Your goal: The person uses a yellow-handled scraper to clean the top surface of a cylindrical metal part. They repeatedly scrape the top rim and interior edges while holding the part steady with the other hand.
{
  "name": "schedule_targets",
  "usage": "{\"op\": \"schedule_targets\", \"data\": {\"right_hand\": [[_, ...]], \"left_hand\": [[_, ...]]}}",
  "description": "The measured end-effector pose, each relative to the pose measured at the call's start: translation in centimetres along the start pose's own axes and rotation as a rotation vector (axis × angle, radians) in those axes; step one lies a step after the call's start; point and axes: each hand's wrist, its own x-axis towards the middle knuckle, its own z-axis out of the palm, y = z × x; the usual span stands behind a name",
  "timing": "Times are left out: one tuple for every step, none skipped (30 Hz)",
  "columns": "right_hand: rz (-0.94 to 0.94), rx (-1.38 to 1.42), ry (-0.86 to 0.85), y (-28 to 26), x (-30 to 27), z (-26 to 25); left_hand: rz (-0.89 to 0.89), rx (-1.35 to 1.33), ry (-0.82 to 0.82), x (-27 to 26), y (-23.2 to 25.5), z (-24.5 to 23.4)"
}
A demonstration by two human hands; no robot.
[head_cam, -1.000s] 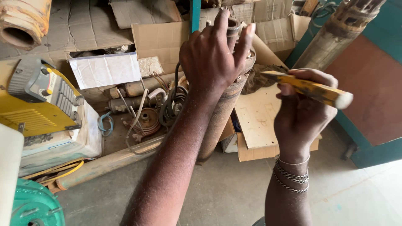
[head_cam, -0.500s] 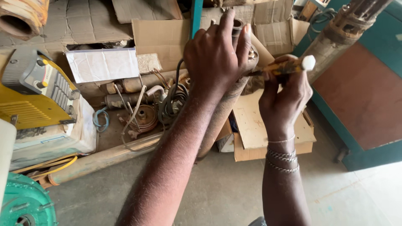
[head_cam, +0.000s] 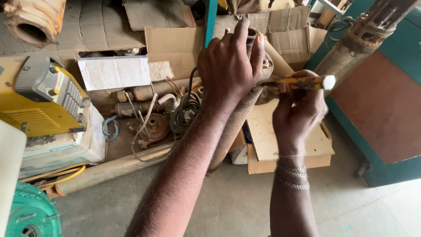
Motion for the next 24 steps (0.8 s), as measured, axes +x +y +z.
{"op": "schedule_targets", "data": {"right_hand": [[0.006, 0.035, 0.0, -0.1, -0.2, -0.3], [0.007, 0.079, 0.005, -0.4, -0.1, -0.1], [0.058, 0.278, 0.068, -0.7, 0.2, 0.2], [0.111, 0.476, 0.124, -1.1, 0.0, 0.2], [0.113, 0.506, 0.122, -1.3, 0.1, 0.6], [0.12, 0.531, 0.118, -1.5, -0.3, 0.5], [0.076, 0.387, 0.059, -1.4, -0.4, 0.7], [0.029, 0.242, 0.004, -1.3, -0.6, 0.8], [0.084, 0.375, 0.049, -1.1, -0.7, 0.8], [0.134, 0.516, 0.101, -0.9, -0.6, 1.1], [0.184, 0.658, 0.152, -0.7, -0.6, 1.5], [0.137, 0.582, 0.151, -0.4, -0.8, 1.6], [0.089, 0.507, 0.149, -0.2, -1.1, 1.7], [0.046, 0.425, 0.148, -0.1, -1.4, 1.4], [0.021, 0.299, 0.093, 0.0, -1.6, 1.1], [-0.006, 0.174, 0.04, -0.1, -1.6, 0.9], [-0.033, 0.051, -0.012, -0.3, -1.6, 0.7], [0.012, 0.241, 0.048, -0.5, -1.4, 0.9], [0.056, 0.435, 0.109, -0.9, -1.4, 0.9], [0.058, 0.528, 0.108, -1.1, -1.2, 1.3], [0.061, 0.621, 0.108, -1.3, -1.5, 1.2], [0.026, 0.603, 0.044, -1.2, -1.4, 1.2], [0.054, 0.631, 0.035, -1.1, -1.8, 0.8], [0.078, 0.662, 0.031, -0.9, -1.6, 1.2]], "left_hand": [[0.01, -0.006, 0.015, 0.0, 0.1, 0.1], [-0.003, -0.005, 0.006, 0.4, -0.1, 0.2], [-0.015, -0.003, -0.004, 0.8, -0.3, 0.3], [-0.033, -0.001, -0.016, 0.9, -0.4, 0.3], [-0.04, -0.013, -0.037, 0.8, -0.5, 0.4], [-0.049, -0.028, -0.064, 0.5, -0.4, 0.4], [-0.058, -0.043, -0.092, 0.2, -0.3, 0.5], [-0.038, -0.025, -0.042, 0.1, -0.1, 0.5], [-0.018, -0.006, 0.008, 0.0, 0.0, 0.5], [0.01, 0.018, 0.067, 0.4, -0.1, 0.4], [0.007, 0.013, 0.034, 0.8, -0.3, 0.3], [-0.005, 0.007, -0.006, 0.6, -0.4, 0.1], [-0.016, 0.0, -0.045, 0.4, -0.5, 0.0], [-0.031, -0.011, -0.062, 0.2, -0.3, -0.1], [-0.045, -0.023, -0.08, 0.1, -0.1, -0.1], [-0.057, -0.033, -0.095, 0.2, 0.0, -0.2], [-0.041, -0.027, -0.077, 0.2, 0.1, -0.2], [-0.023, -0.017, -0.055, 0.5, -0.1, -0.1], [-0.006, -0.007, -0.032, 0.7, -0.2, -0.1], [-0.018, -0.009, -0.038, 0.7, -0.2, 0.0], [-0.03, -0.012, -0.045, 0.7, -0.3, 0.1], [-0.046, -0.021, -0.058, 0.3, -0.1, 0.2], [-0.051, -0.031, -0.054, 0.1, 0.1, 0.4], [-0.051, -0.041, -0.045, 0.2, 0.1, 0.5]]}}
